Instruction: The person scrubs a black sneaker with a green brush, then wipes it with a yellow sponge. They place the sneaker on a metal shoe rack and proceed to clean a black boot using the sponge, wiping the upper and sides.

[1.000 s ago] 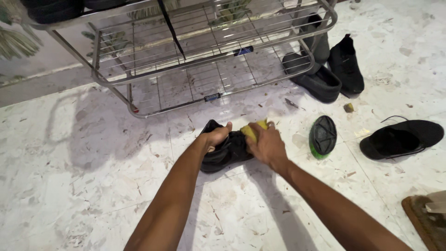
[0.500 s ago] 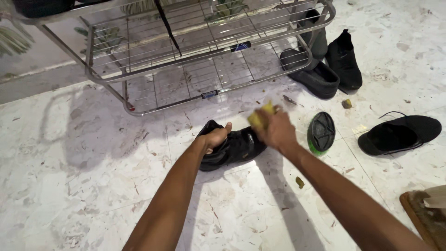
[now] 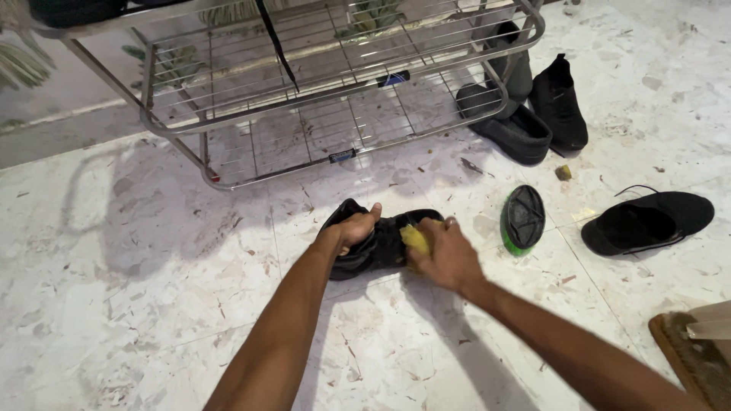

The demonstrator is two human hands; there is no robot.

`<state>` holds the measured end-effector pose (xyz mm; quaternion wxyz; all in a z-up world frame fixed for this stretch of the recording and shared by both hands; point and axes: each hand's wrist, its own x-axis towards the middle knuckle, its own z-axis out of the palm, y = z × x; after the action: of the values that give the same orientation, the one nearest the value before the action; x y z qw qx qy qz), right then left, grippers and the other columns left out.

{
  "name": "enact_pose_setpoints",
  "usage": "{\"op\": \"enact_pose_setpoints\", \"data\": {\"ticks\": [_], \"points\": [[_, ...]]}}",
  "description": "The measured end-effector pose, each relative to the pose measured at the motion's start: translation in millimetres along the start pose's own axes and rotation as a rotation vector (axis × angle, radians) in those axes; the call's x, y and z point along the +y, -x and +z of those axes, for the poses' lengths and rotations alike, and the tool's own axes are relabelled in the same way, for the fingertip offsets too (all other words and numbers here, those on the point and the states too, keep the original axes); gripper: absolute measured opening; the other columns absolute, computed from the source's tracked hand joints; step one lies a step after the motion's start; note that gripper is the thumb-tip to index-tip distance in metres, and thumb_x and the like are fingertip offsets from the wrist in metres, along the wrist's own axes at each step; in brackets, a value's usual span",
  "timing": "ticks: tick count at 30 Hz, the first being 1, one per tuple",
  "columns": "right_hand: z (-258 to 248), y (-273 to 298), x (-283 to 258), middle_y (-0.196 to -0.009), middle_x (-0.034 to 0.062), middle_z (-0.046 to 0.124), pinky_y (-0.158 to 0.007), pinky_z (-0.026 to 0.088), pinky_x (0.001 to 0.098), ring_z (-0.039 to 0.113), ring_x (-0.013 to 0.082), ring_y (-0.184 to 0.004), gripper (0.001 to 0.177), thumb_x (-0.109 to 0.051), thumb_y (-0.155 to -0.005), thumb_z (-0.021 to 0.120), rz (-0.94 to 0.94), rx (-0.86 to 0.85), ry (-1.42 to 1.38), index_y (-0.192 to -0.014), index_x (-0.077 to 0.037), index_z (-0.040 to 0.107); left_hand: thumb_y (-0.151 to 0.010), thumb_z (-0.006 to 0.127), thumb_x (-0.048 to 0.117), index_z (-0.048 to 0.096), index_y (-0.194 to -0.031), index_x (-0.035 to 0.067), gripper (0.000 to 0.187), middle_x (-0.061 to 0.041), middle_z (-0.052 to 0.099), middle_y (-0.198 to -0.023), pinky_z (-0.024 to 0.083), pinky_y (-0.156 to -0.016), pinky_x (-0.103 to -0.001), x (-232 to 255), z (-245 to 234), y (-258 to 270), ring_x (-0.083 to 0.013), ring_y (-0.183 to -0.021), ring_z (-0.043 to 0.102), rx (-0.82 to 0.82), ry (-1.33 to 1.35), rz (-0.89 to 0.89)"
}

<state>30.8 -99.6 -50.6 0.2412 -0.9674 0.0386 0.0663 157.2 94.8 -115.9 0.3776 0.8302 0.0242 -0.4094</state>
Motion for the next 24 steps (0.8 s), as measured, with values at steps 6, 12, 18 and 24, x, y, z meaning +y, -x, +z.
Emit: {"op": "enact_pose_setpoints", "data": {"ticks": [6, 12, 18, 24], "points": [[-51, -43, 19, -0.134, 0.0293, 0.051, -0.091, 0.058, 0.0511, 0.064, 0.0417, -0.108, 0.059, -0.049, -0.087, 0.067, -0.051, 0.236, 0.027, -0.138, -0.021, 0.06, -0.098, 0.02, 0.07, 0.026, -0.161, 0.018, 0.082, -0.012, 0.021, -0.169, 0.034, -0.117, -0.055, 6, -3, 14, -0.0333, -0.151, 0.029, -0.022, 0.01, -0.091], [-25, -46, 13, -0.12, 0.029, 0.063, -0.084, 0.06, 0.0493, 0.069, 0.0399, -0.098, 0.055, -0.054, -0.096, 0.059, -0.012, 0.126, 0.021, -0.142, -0.023, 0.058, -0.103, 0.017, 0.069, 0.06, -0.129, -0.007, 0.091, -0.02, 0.063, -0.144, 0.04, -0.107, -0.051, -2, -3, -3, -0.0337, -0.129, 0.057, -0.021, -0.069, 0.022], [17, 10, -2, -0.111, 0.0252, 0.061, -0.074, 0.06, 0.0459, 0.065, 0.0351, -0.09, 0.05, -0.042, -0.096, 0.055, 0.024, 0.191, -0.1, -0.138, -0.015, 0.06, -0.101, 0.019, 0.07, 0.06, -0.134, 0.003, 0.085, -0.01, 0.065, -0.116, 0.05, -0.07, -0.043, 1, 2, -2, -0.0205, -0.085, 0.061, 0.059, -0.024, -0.011], [42, 69, -15, -0.113, 0.0208, 0.057, -0.085, 0.055, 0.0486, 0.064, 0.0351, -0.097, 0.054, -0.045, -0.087, 0.062, 0.1, 0.051, -0.24, -0.133, -0.016, 0.06, -0.099, 0.021, 0.072, 0.06, -0.137, 0.011, 0.081, -0.007, 0.054, -0.082, 0.023, -0.044, -0.032, -2, 7, -1, -0.0133, -0.051, 0.028, 0.077, 0.091, -0.087]]}}
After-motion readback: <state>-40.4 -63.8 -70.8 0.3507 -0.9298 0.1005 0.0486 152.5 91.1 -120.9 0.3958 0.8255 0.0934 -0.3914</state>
